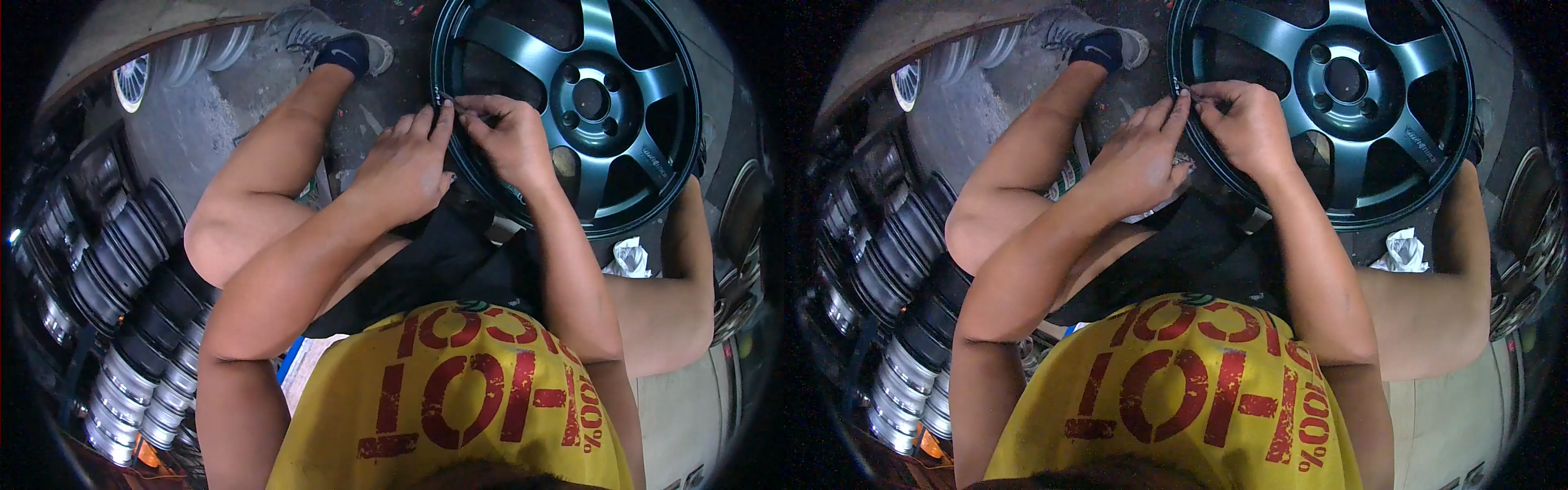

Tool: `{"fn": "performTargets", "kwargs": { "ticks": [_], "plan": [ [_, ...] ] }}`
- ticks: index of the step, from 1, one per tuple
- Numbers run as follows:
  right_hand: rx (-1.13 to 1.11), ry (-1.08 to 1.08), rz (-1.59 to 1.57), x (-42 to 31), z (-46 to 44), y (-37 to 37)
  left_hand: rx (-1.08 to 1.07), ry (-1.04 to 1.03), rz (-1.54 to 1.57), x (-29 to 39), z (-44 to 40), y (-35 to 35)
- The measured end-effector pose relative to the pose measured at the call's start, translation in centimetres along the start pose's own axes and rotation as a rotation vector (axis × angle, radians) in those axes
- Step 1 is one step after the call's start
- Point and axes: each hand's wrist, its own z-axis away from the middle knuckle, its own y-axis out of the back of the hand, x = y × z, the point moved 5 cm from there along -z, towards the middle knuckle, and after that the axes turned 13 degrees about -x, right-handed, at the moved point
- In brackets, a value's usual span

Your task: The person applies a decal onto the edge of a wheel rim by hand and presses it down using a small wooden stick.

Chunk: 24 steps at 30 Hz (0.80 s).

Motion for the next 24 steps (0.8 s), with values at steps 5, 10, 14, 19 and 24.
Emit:
{"fn": "performTargets", "kwargs": {
  "ticks": [5,10,14,19,24],
  "plan": [
    [-0.022,-0.064,-0.002,0.2,0.0,0.1,0.000,0.002,-0.003,0.0,0.0,0.0],
    [-0.011,-0.038,-0.009,0.1,-0.1,0.0,-0.033,0.009,0.017,0.1,-0.1,0.3],
    [-0.015,-0.038,0.001,0.4,-0.2,-0.1,-0.045,0.015,0.012,0.0,-0.1,0.2],
    [0.000,-0.001,-0.013,0.5,-0.3,-0.4,0.013,-0.008,0.003,-0.3,0.0,-0.2],
    [-0.034,-0.064,0.034,-0.2,-0.2,0.0,-0.012,0.000,0.019,-0.1,0.0,0.2]
  ]
}}
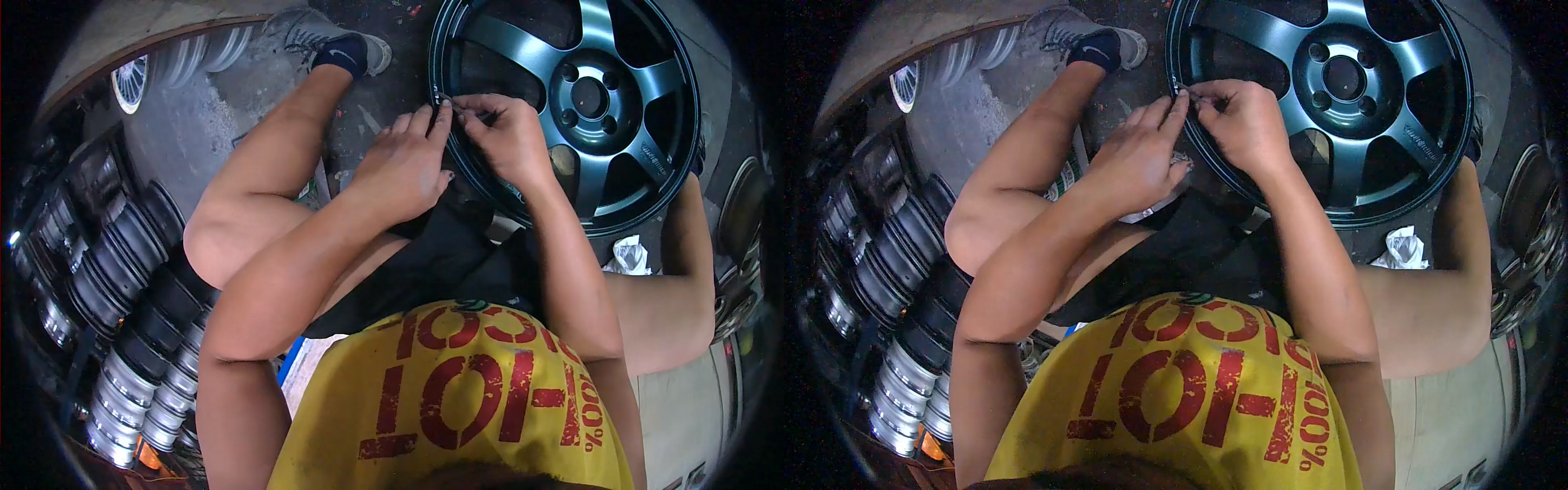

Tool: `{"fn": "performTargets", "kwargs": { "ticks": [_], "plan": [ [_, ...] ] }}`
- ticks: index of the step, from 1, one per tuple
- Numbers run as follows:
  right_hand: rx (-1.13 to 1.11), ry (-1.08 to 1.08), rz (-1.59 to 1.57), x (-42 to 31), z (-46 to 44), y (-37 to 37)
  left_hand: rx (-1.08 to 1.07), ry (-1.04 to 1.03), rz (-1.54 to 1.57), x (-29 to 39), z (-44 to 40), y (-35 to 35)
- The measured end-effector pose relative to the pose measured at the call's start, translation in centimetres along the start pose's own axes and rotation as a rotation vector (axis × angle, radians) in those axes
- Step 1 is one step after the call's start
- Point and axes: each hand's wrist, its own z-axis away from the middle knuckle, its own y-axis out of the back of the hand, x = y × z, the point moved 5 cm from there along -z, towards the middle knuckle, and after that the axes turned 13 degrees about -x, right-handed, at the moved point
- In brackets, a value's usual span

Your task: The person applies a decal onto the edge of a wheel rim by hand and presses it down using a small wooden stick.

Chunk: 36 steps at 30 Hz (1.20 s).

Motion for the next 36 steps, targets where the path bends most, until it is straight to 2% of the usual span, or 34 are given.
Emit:
{"fn": "performTargets", "kwargs": {
  "ticks": [2,5,8,18,24,26,27,30,31,32,33,34,35,36],
  "plan": [
    [-0.009,-0.068,0.009,0.1,0.0,0.0,-0.008,0.009,-0.003,0.0,0.0,0.1],
    [0.049,0.040,-0.019,0.4,-0.1,-0.2,-0.010,0.011,-0.002,-0.1,0.0,0.0],
    [0.007,-0.039,-0.016,0.2,0.0,-0.1,-0.013,0.014,-0.018,-0.1,0.0,-0.1],
    [-0.031,-0.055,-0.019,0.4,-0.1,-0.1,0.002,-0.005,-0.020,-0.2,0.0,-0.2],
    [0.024,-0.016,-0.175,1.9,-0.5,0.3,0.018,0.010,-0.035,-0.4,0.1,0.0],
    [0.077,0.036,-0.408,1.5,-0.4,0.8,0.027,0.016,-0.041,-0.5,0.1,0.4],
    [0.078,0.038,-0.405,1.6,-0.4,1.2,0.032,0.043,-0.073,-0.5,0.1,1.0],
    [-0.161,-0.029,-0.825,2.5,-0.6,2.1,0.022,0.095,-0.134,-0.9,-0.6,1.9],
    [-0.167,-0.028,-0.814,3.0,-0.6,2.6,0.002,0.122,-0.169,-1.1,-0.8,1.9],
    [-0.145,0.011,-1.025,3.3,-0.7,2.9,0.024,0.129,-0.152,-1.2,-0.6,1.8],
    [-0.113,0.050,-1.246,3.3,-0.6,3.1,-0.049,0.137,-0.223,-1.4,-0.8,1.2],
    [-0.114,0.122,-1.266,3.1,-0.4,3.4,-0.123,0.143,-0.293,-1.4,-0.9,0.6],
    [-0.119,0.122,-1.251,3.1,-0.4,3.2,-0.110,0.142,-0.284,-1.4,-0.7,0.3],
    [-0.070,0.124,-1.183,3.3,-0.5,3.1,-0.121,0.063,-0.310,-0.6,-0.2,0.2]
  ]
}}
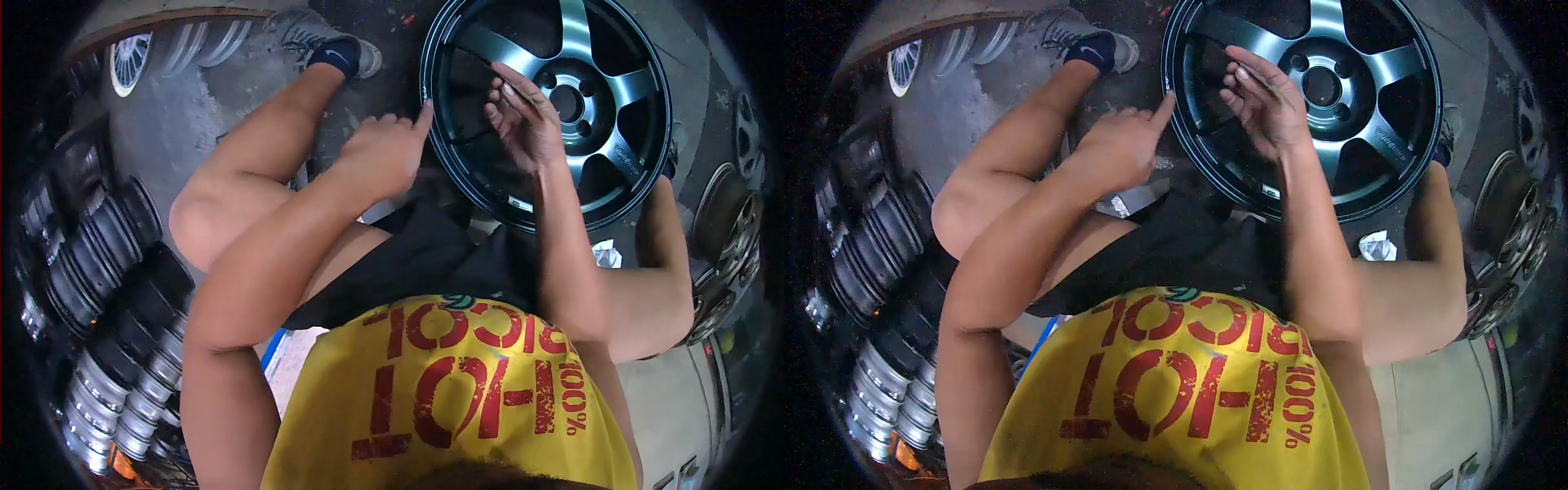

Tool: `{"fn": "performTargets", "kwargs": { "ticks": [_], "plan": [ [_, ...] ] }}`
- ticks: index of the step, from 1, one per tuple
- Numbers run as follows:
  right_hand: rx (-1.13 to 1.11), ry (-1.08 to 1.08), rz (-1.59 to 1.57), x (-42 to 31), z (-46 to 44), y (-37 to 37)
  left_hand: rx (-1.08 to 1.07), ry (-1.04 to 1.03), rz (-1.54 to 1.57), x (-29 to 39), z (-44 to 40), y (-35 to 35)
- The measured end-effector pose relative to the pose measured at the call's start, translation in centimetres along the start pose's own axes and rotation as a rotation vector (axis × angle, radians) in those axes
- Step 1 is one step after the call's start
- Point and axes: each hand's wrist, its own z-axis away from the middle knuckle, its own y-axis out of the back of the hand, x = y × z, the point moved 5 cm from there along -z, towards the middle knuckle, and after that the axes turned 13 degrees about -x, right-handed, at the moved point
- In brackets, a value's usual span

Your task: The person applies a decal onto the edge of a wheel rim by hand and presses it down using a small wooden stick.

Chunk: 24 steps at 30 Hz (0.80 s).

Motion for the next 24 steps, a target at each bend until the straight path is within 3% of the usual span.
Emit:
{"fn": "performTargets", "kwargs": {
  "ticks": [2,4,6,8,9,10,11,13,15,17,18,21,23,24],
  "plan": [
    [0.022,0.050,0.062,0.6,-0.1,0.1,0.015,-0.078,-0.021,1.6,1.1,0.0],
    [0.046,0.024,0.193,1.5,-0.4,0.5,-0.103,-0.234,-0.128,5.6,4.0,1.9],
    [0.123,0.054,0.541,1.2,-0.2,-1.9,0.059,-0.427,-0.062,9.5,7.2,4.1],
    [0.125,0.118,0.616,1.7,0.1,-3.4,0.202,-0.649,-0.017,11.8,10.9,6.5],
    [0.126,0.191,0.675,1.5,0.1,-3.8,0.381,-0.725,-0.104,12.4,12.9,7.2],
    [0.128,0.179,0.888,1.3,0.3,-3.6,0.387,-0.764,-0.090,12.7,14.1,7.6],
    [0.122,0.172,0.907,1.5,0.4,-3.4,0.397,-0.804,-0.079,13.0,15.1,7.9],
    [0.075,0.137,1.118,1.6,0.7,-4.0,0.439,-0.827,-0.102,13.0,16.5,8.2],
    [0.086,0.128,1.128,2.0,0.6,-4.4,0.487,-0.803,-0.087,12.1,16.9,8.3],
    [0.141,0.132,0.685,2.1,0.3,-3.8,0.535,-0.737,-0.053,10.6,16.7,8.3],
    [0.123,0.067,0.638,1.9,0.0,-3.4,0.556,-0.690,-0.034,9.6,16.5,8.2],
    [0.090,-0.039,0.808,1.2,-0.6,-3.1,0.611,-0.542,0.025,6.6,15.9,7.9],
    [0.091,0.004,0.789,1.4,-1.3,-3.4,0.637,-0.447,0.070,4.7,15.5,7.6],
    [0.067,0.110,0.971,1.1,-1.5,-3.7,0.646,-0.404,0.088,3.7,15.3,7.3]
  ]
}}
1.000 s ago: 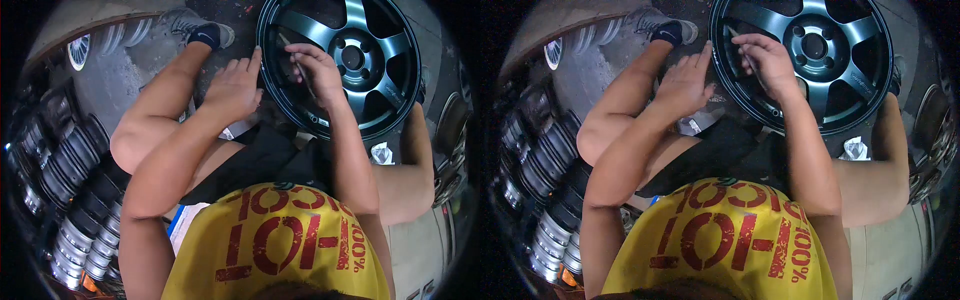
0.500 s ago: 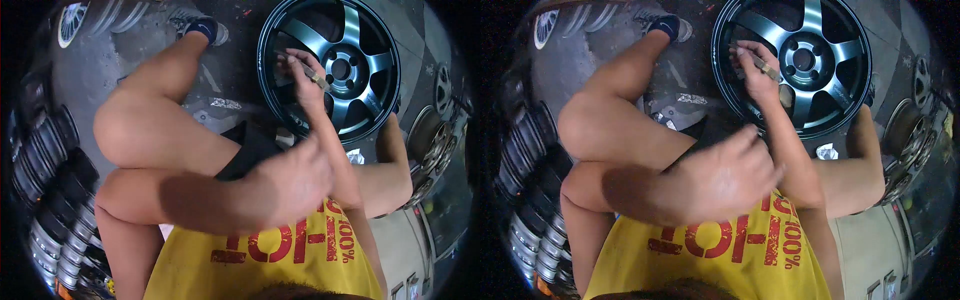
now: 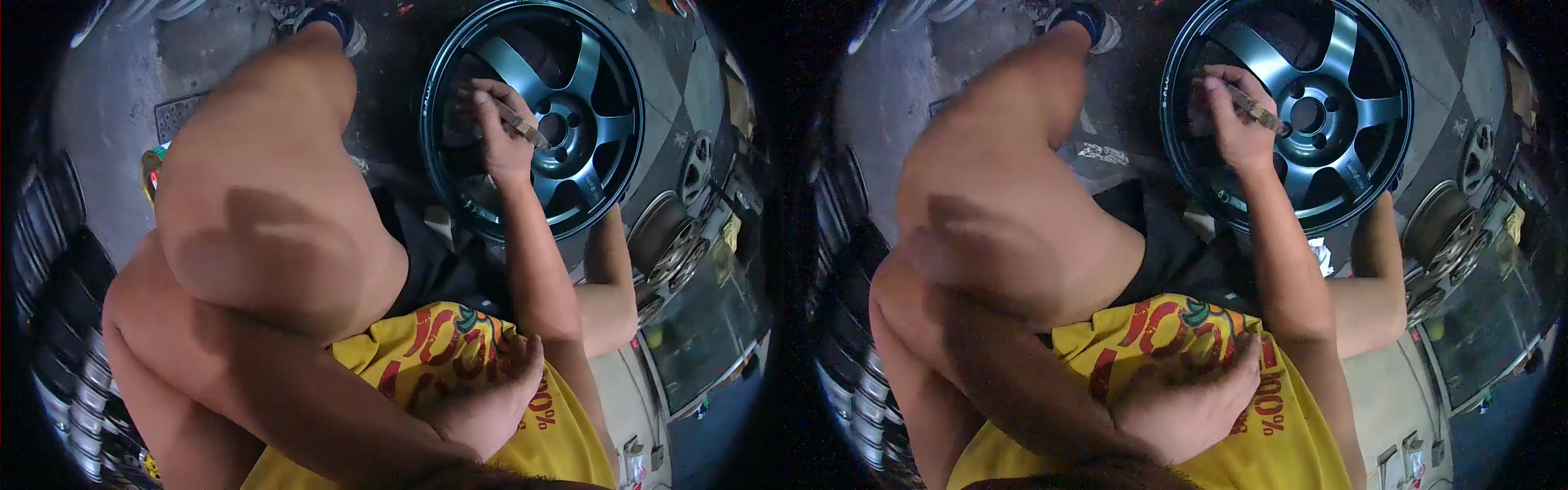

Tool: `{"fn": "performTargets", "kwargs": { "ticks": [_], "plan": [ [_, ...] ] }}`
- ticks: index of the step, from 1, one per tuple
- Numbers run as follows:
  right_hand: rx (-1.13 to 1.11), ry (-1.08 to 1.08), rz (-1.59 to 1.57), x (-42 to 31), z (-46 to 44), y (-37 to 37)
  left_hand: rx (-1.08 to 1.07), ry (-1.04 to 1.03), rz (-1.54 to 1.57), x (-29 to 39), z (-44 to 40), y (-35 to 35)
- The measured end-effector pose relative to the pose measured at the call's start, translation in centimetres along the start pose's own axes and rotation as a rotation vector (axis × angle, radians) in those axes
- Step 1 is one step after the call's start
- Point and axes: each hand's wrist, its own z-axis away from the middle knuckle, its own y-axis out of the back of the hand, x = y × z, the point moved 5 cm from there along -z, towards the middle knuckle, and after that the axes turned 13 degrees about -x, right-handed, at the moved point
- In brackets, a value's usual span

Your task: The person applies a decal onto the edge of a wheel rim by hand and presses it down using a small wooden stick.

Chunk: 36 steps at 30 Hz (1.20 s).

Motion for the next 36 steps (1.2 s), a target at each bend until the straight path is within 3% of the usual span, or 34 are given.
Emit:
{"fn": "performTargets", "kwargs": {
  "ticks": [1,6,10,26,36],
  "plan": [
    [0.019,0.114,0.177,-0.4,-0.2,0.0,0.011,0.042,0.009,-0.9,0.4,-0.1],
    [0.096,0.180,0.293,-0.8,-0.6,-0.9,0.032,0.165,0.050,-3.7,2.6,-0.5],
    [0.054,0.269,0.591,-1.6,-0.4,-2.0,0.034,0.180,0.079,-4.4,3.8,-0.5],
    [0.026,0.229,0.593,-0.9,-0.8,-2.1,0.164,0.340,0.127,-7.9,2.8,-0.4],
    [-0.031,0.344,0.589,-1.1,-1.1,-2.1,0.181,0.345,0.135,-7.8,2.8,-0.3]
  ]
}}
